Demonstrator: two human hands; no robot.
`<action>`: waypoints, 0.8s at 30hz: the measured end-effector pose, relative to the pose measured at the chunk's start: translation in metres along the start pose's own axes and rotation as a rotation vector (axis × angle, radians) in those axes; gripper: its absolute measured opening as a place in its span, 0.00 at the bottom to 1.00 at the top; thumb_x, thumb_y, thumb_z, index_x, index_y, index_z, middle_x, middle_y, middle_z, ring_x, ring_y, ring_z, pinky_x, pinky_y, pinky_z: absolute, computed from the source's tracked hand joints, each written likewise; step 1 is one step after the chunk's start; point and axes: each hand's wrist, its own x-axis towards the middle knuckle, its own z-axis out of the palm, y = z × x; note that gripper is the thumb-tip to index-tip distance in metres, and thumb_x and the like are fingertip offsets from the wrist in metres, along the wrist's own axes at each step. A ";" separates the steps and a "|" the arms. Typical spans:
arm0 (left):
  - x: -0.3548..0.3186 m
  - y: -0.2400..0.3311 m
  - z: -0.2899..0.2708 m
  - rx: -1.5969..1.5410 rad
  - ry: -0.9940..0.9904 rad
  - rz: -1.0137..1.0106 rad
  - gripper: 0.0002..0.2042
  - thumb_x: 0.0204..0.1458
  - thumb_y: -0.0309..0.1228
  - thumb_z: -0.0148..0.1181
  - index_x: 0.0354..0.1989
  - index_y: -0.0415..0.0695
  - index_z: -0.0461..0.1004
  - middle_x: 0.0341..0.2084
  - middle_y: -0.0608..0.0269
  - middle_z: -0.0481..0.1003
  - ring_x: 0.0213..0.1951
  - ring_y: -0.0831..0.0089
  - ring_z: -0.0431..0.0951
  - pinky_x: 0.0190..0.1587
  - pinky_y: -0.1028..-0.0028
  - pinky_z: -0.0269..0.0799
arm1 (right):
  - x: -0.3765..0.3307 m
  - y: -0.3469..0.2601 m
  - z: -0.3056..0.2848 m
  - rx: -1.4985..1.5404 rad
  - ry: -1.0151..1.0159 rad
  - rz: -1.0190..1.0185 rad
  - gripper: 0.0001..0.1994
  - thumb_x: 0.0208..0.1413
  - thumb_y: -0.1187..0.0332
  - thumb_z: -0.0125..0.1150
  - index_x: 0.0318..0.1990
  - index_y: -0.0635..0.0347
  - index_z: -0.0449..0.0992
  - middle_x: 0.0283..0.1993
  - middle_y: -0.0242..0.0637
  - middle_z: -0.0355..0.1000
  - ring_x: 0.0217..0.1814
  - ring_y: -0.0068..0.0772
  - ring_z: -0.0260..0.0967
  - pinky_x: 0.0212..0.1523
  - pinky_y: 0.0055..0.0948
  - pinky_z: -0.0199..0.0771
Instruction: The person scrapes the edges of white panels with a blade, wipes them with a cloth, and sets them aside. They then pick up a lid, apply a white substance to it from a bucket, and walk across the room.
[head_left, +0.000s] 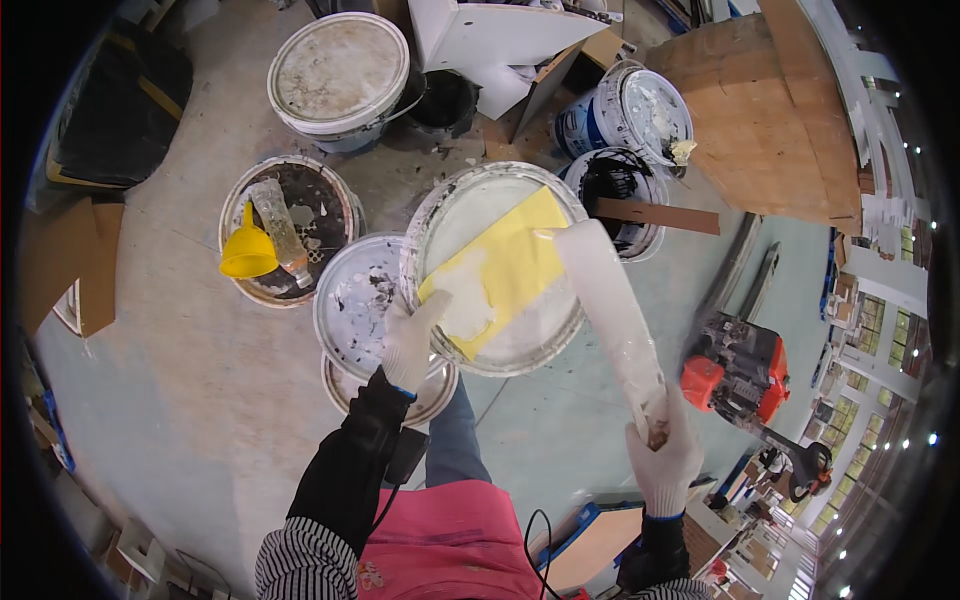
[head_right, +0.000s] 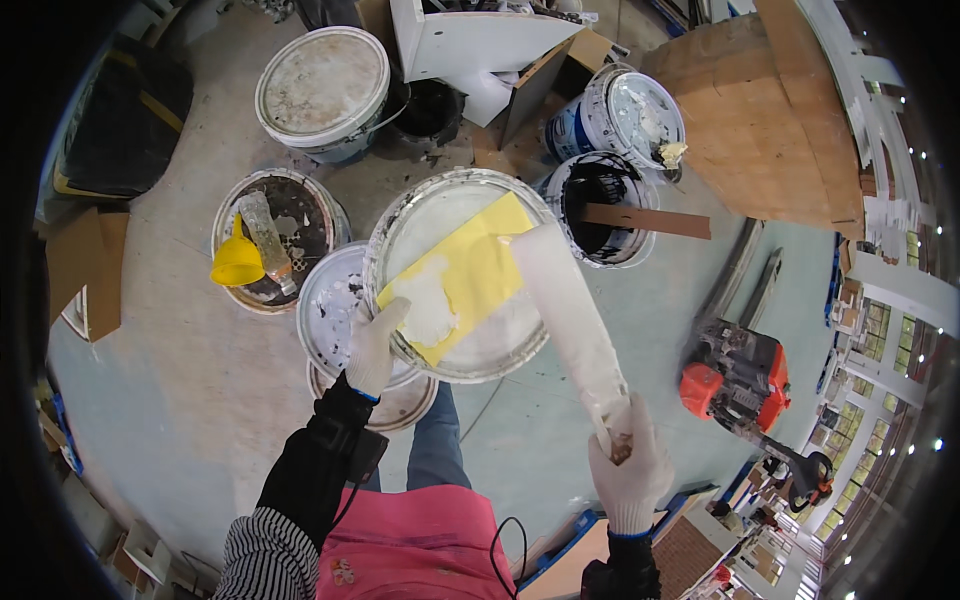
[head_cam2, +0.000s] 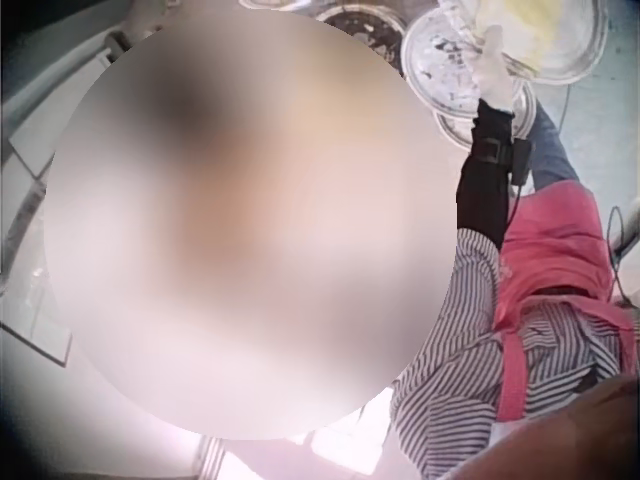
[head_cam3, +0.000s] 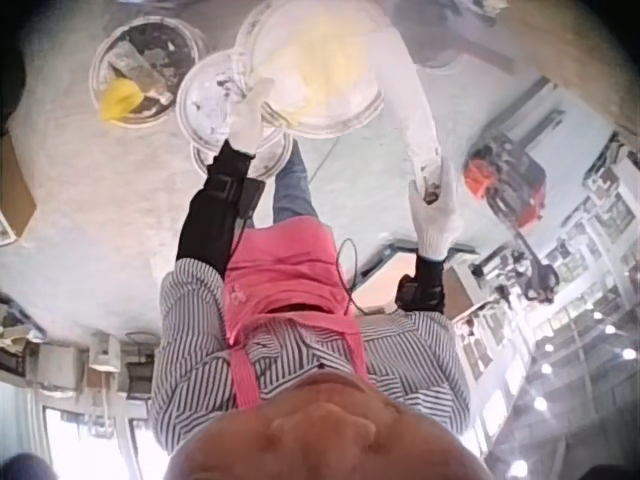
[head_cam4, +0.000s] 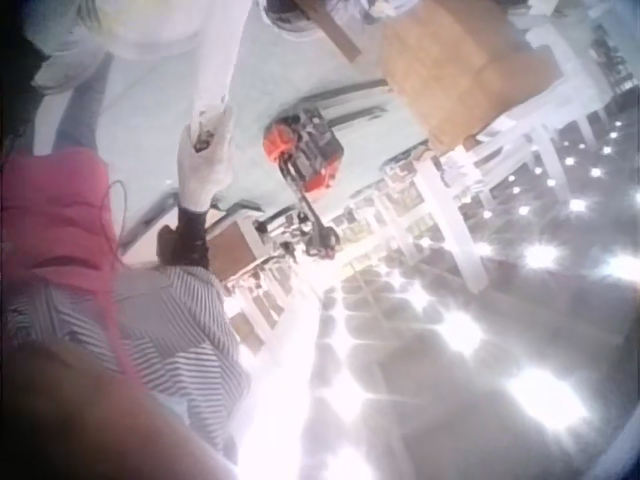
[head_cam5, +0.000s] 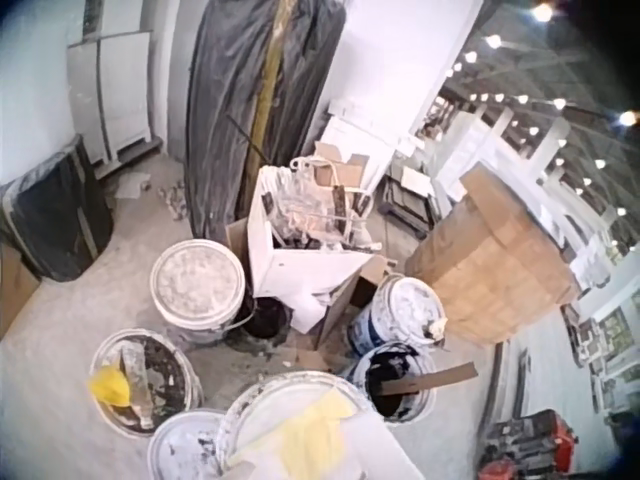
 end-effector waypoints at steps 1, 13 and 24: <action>-0.003 0.000 0.003 0.033 -0.032 -0.023 0.15 0.55 0.23 0.61 0.50 0.31 0.73 0.41 0.59 0.79 0.40 0.76 0.79 0.42 0.74 0.76 | 0.004 0.001 0.003 -0.009 0.002 0.001 0.34 0.38 0.68 0.72 0.60 0.50 0.73 0.32 0.37 0.73 0.27 0.39 0.73 0.29 0.36 0.73; -0.004 0.003 0.011 -0.214 -0.113 -0.116 0.17 0.56 0.21 0.57 0.55 0.36 0.72 0.46 0.59 0.78 0.45 0.72 0.80 0.49 0.71 0.77 | -0.006 -0.001 0.006 0.762 -0.415 0.382 0.29 0.46 0.77 0.61 0.60 0.64 0.70 0.25 0.24 0.64 0.23 0.18 0.65 0.22 0.22 0.66; 0.008 0.029 0.012 -0.066 -0.208 -0.098 0.19 0.60 0.29 0.54 0.58 0.37 0.70 0.51 0.58 0.76 0.51 0.70 0.78 0.55 0.69 0.73 | -0.021 0.005 0.089 2.152 -0.994 0.502 0.40 0.46 0.61 0.68 0.68 0.58 0.56 0.21 0.29 0.59 0.16 0.20 0.54 0.16 0.20 0.54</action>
